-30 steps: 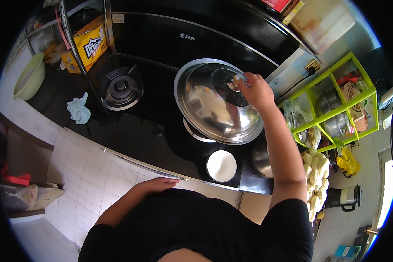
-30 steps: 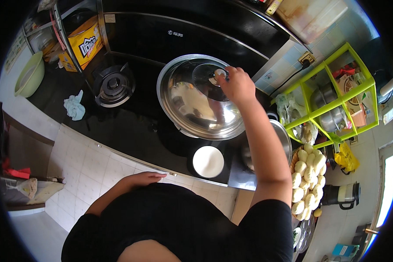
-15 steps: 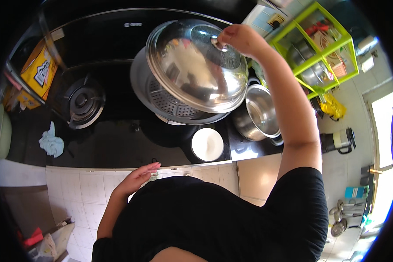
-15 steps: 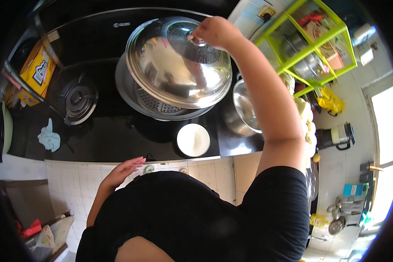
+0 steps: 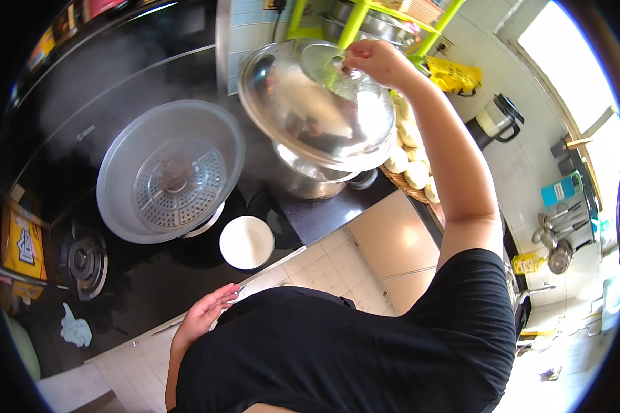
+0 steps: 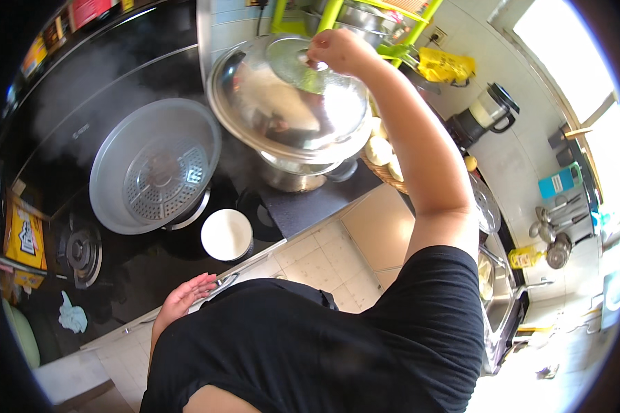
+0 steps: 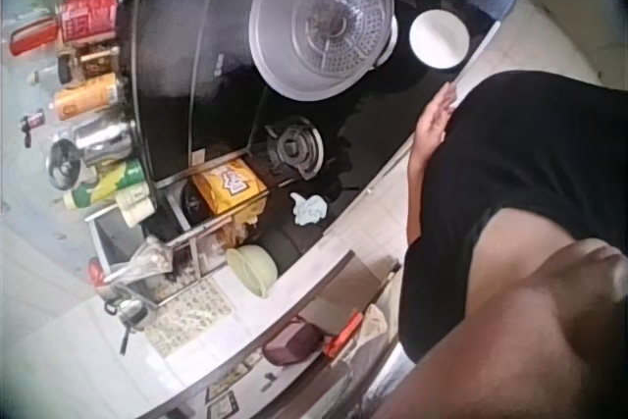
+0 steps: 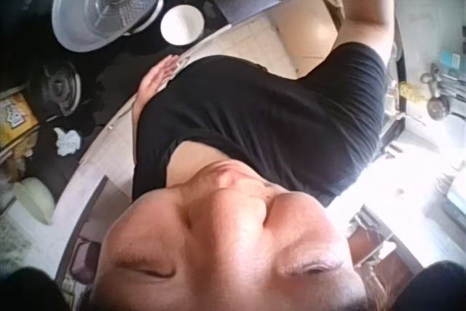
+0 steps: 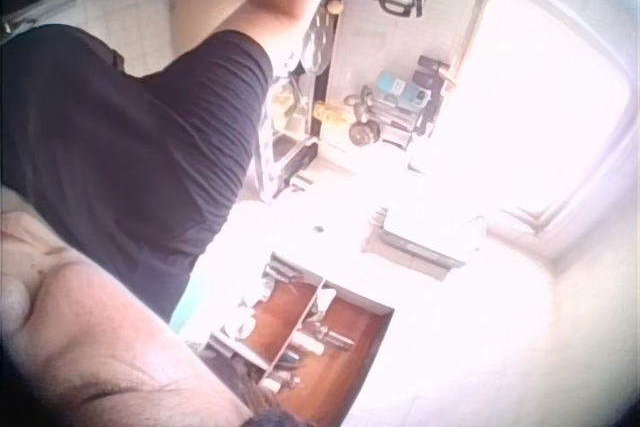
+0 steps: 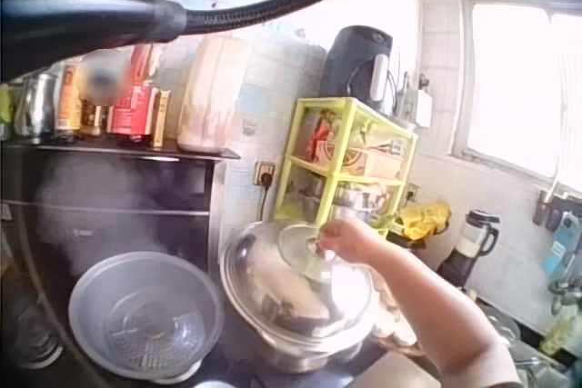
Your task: The person mixes cooked green leafy vegetables in a white bowl using chopsticks. They then open a steamer pot on the stove, remove cooked meat pieces with chopsticks, and place them into a separate bowl.
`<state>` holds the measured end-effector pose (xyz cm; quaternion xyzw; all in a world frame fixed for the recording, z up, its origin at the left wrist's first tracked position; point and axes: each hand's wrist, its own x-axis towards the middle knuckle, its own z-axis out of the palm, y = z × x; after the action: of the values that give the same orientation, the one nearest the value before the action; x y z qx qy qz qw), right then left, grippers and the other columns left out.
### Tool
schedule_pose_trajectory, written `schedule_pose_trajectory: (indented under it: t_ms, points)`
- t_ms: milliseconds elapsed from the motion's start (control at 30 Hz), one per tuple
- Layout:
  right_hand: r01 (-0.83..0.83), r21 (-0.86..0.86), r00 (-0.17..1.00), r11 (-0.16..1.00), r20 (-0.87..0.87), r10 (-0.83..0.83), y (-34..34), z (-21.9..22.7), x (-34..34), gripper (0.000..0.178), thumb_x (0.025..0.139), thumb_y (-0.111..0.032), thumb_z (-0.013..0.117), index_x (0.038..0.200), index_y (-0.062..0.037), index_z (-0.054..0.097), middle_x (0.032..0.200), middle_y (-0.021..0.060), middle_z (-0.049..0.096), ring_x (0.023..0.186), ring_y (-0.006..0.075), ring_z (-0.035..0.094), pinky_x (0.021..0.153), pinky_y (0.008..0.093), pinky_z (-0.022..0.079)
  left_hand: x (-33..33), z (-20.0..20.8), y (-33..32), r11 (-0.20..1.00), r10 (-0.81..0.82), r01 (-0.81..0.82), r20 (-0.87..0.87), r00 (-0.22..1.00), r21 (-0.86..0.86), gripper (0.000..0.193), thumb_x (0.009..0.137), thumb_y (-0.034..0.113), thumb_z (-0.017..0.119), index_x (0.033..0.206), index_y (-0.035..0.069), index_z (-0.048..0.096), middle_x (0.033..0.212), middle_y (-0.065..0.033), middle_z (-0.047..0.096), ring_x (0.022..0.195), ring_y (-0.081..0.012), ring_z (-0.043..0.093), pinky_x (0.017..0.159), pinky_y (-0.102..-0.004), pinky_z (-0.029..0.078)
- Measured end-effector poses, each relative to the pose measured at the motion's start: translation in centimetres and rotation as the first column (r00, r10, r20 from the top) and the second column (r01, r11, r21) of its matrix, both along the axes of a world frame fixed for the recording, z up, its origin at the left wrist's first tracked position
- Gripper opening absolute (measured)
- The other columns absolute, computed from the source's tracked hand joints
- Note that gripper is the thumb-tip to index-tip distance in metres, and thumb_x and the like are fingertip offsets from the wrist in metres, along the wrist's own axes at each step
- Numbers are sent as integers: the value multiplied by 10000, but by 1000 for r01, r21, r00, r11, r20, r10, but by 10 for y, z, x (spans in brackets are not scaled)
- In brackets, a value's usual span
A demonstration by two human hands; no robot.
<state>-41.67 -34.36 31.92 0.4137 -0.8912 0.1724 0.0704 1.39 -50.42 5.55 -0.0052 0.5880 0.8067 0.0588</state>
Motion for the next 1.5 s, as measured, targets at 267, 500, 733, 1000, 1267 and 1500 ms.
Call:
schedule_pose_trajectory:
  t_ms: [267,500,733,1000,1267,1500]
  points:
    - [264,-75,963,961,-24,-267,158,-2,-83,242,709,-257,555,831,-58,621,736,100,607,652,184,551,621,297,438,-47,19,34,996,-88,89,-106,990,3,491,880,253,392,1261,-32,275,1263,-172,365,1133,-244,405,924,-317,316]
    - [440,3,882,898,-189,-431,255,-54,-166,219,686,-228,527,826,-83,614,774,140,587,716,256,562,646,353,430,-80,26,56,999,-38,39,-86,996,1,463,891,230,363,1256,-39,273,1235,-165,396,1103,-228,427,920,-319,324]
    - [528,8,839,849,-160,-520,300,-115,-241,293,731,-224,506,920,-16,587,845,168,598,798,295,572,735,339,434,-87,26,74,1000,25,-25,-47,999,4,396,895,149,345,1243,-32,301,1207,-158,423,1102,-231,432,924,-327,336]
    - [547,-52,816,836,-192,-546,311,-121,-287,323,753,-253,512,958,-14,585,901,154,600,840,272,574,756,317,436,-80,4,86,982,176,-176,12,984,61,356,888,96,377,1234,22,344,1172,-114,455,1058,-187,455,914,-314,355]
    - [563,-199,752,802,-279,-597,308,-116,-289,348,786,-309,485,1017,-64,570,986,138,580,916,268,551,804,327,416,-82,4,79,984,175,-176,20,984,39,353,883,84,388,1229,24,353,1168,-116,459,1073,-185,452,916,-302,351]
    - [520,-159,809,839,-224,-544,287,-139,-277,373,799,-324,474,1027,-38,545,949,148,586,887,281,557,772,324,423,-85,7,69,993,114,-114,36,993,17,368,886,86,363,1239,-8,319,1189,-150,437,1092,-219,440,923,-325,344]
